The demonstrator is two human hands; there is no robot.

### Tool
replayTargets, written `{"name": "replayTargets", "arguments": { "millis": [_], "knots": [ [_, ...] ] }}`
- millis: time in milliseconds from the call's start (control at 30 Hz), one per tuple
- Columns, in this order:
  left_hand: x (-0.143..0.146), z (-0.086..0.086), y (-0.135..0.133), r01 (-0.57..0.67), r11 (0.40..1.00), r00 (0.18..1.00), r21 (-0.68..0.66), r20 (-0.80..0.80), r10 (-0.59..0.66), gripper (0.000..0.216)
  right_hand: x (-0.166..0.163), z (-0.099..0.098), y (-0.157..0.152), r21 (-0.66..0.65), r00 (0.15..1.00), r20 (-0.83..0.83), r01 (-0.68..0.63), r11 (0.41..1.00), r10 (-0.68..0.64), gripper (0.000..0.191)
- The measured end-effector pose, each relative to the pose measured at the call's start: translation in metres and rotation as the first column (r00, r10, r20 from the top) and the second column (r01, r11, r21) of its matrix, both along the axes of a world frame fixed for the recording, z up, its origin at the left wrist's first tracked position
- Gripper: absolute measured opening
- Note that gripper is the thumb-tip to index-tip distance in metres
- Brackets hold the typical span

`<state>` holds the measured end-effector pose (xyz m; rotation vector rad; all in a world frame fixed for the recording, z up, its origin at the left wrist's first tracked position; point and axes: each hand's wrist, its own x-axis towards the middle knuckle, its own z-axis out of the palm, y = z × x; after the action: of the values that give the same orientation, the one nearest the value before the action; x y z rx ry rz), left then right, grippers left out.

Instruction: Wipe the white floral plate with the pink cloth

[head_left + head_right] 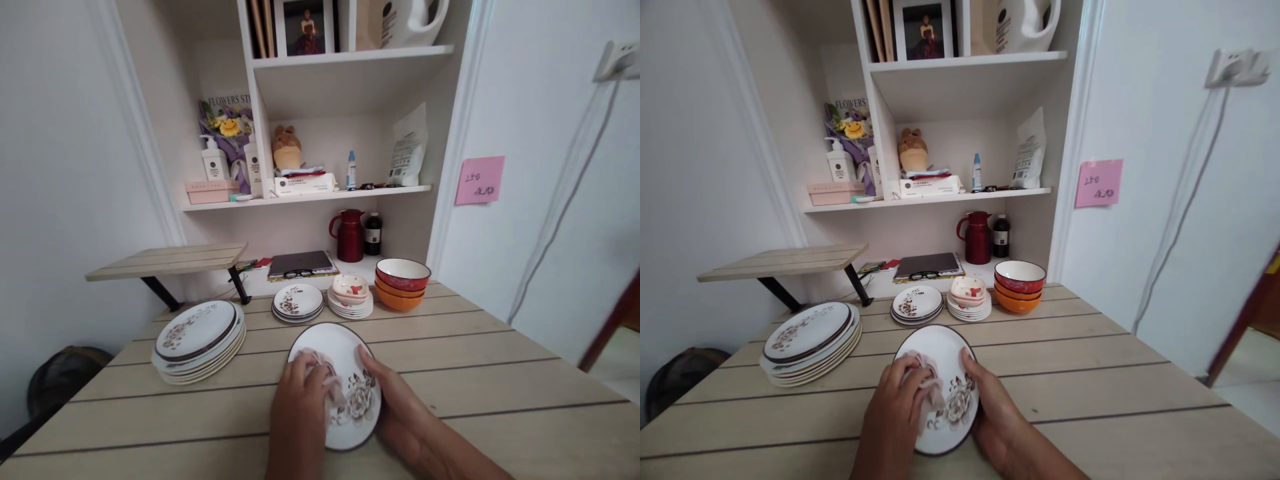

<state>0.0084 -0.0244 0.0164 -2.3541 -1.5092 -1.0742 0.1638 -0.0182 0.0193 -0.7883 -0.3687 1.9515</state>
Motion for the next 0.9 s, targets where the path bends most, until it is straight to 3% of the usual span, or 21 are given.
{"name": "replayTargets", "arguments": {
  "millis": [167, 300, 400, 600, 700, 900],
  "knots": [
    [0.001, 0.001, -0.004, -0.055, 0.997, 0.997, 0.046, 0.064, 0.052, 0.025, -0.015, -0.003, -0.012, 0.019, 0.996, -0.039, -0.075, 0.997, 0.076, 0.052],
    [0.009, -0.001, -0.009, 0.121, 0.993, 0.986, 0.001, 0.112, -0.121, 0.033, -0.021, -0.005, -0.015, 0.024, 0.997, -0.045, -0.069, 0.997, 0.070, 0.047],
    [0.013, -0.001, -0.013, 0.223, 0.969, 0.967, -0.110, 0.153, -0.205, 0.043, -0.019, -0.004, -0.012, -0.001, 0.997, -0.055, -0.048, 0.999, 0.048, 0.043],
    [0.020, 0.004, -0.017, 0.391, 0.879, 0.920, -0.273, 0.089, -0.382, 0.037, 0.008, -0.001, 0.005, -0.048, 0.992, -0.119, -0.036, 0.998, 0.030, 0.049],
    [0.019, 0.005, -0.014, 0.360, 0.899, 0.930, -0.248, 0.024, -0.366, 0.034, 0.017, -0.001, 0.011, -0.043, 0.997, -0.079, -0.002, 0.999, -0.001, 0.054],
    [0.006, -0.002, -0.003, 0.121, 0.990, 0.992, -0.076, -0.017, -0.122, 0.054, 0.007, 0.000, 0.004, 0.021, 0.998, -0.055, 0.014, 1.000, -0.013, 0.055]
  ]
}}
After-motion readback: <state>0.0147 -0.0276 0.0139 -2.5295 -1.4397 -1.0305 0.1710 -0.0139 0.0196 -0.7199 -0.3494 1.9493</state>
